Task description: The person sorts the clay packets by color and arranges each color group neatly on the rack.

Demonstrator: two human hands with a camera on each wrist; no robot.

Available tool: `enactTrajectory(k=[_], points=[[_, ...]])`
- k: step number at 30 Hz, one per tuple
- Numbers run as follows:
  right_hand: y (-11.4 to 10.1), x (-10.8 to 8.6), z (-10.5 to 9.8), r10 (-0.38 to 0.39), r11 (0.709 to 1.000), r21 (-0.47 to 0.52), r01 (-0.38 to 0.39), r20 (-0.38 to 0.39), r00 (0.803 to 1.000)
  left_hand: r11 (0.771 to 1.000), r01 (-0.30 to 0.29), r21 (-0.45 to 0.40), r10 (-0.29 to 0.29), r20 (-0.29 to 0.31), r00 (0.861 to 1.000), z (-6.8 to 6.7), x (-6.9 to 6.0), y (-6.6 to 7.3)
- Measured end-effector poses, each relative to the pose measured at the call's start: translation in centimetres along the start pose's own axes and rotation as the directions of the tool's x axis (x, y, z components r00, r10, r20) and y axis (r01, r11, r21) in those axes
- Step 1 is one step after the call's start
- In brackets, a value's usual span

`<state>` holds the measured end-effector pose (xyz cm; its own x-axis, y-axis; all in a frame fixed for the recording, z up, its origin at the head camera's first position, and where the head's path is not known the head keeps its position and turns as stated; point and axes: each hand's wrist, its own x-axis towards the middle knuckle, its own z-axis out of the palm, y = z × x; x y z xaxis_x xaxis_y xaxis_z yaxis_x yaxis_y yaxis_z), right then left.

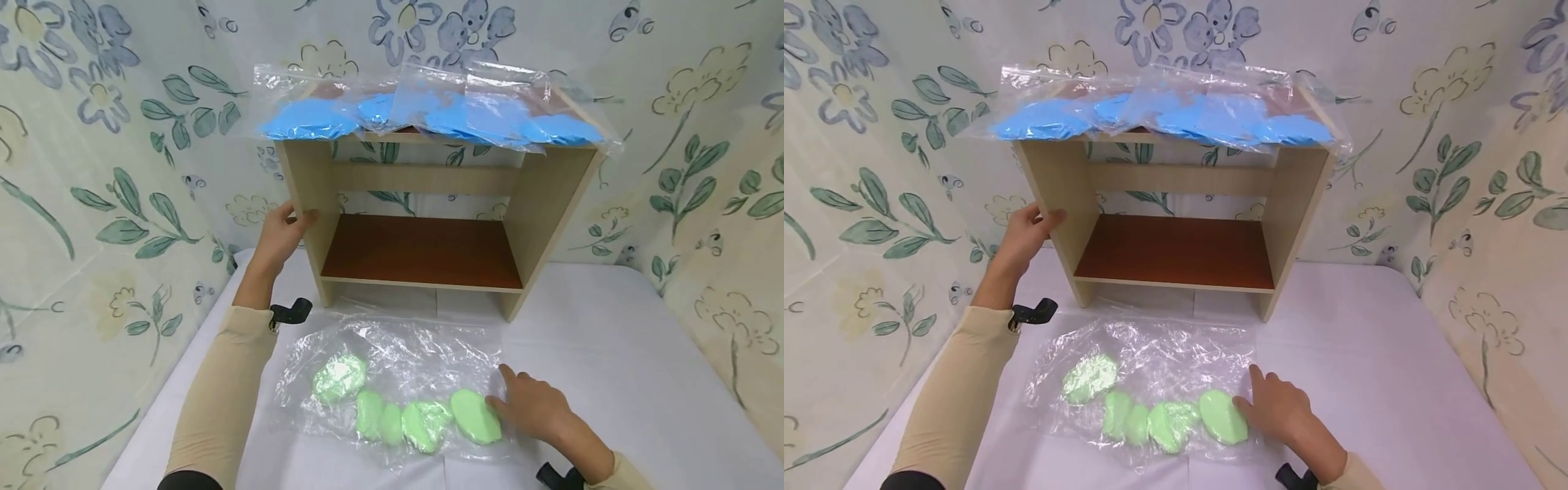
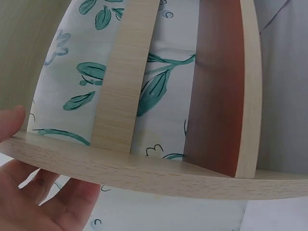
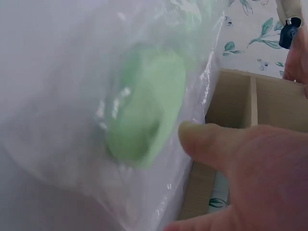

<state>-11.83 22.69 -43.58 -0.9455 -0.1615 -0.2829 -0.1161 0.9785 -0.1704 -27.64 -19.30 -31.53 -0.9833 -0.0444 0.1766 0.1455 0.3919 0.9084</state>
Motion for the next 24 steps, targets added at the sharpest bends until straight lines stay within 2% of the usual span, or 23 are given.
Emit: enactTrajectory(k=[2,6,11,16,18,21,24], points=[[-0.4,-0.4,1.1,0.022,0.999,0.033,-0.021,-0.034,0.999,1.000,-0.006,-0.014,0.006,-0.014,1.000,-0.1,-0.1,0.0],[-0.8,-0.4,2.2,0.066,0.980,0.193,-0.047,-0.090,0.994,0.999,-0.028,-0.020,0.027,-0.042,0.999,0.1,-0.1,-0.3],[-0.1,0.6,3.0,0.083,0.906,0.423,-0.025,-0.119,0.989,0.998,-0.056,-0.008,0.055,-0.064,0.996,0.8,0.0,-0.4],[0.9,0.8,3.0,0.094,0.809,0.587,-0.044,-0.056,0.994,0.997,-0.069,0.019,0.070,-0.072,0.995,1.1,0.2,-0.3],[1.0,0.6,2.9,0.067,0.774,0.632,-0.036,-0.025,0.997,0.998,-0.067,0.018,0.068,-0.081,0.994,1.1,0.2,-0.3],[1.1,0.4,2.9,-0.019,0.736,0.676,0.007,0.010,1.000,0.998,-0.053,0.036,0.056,-0.108,0.993,1.2,0.2,-0.4],[1.1,0.3,3.0,-0.087,0.722,0.690,0.051,0.017,0.996,0.996,-0.058,0.062,0.067,-0.137,0.988,1.2,-0.1,-0.5]])
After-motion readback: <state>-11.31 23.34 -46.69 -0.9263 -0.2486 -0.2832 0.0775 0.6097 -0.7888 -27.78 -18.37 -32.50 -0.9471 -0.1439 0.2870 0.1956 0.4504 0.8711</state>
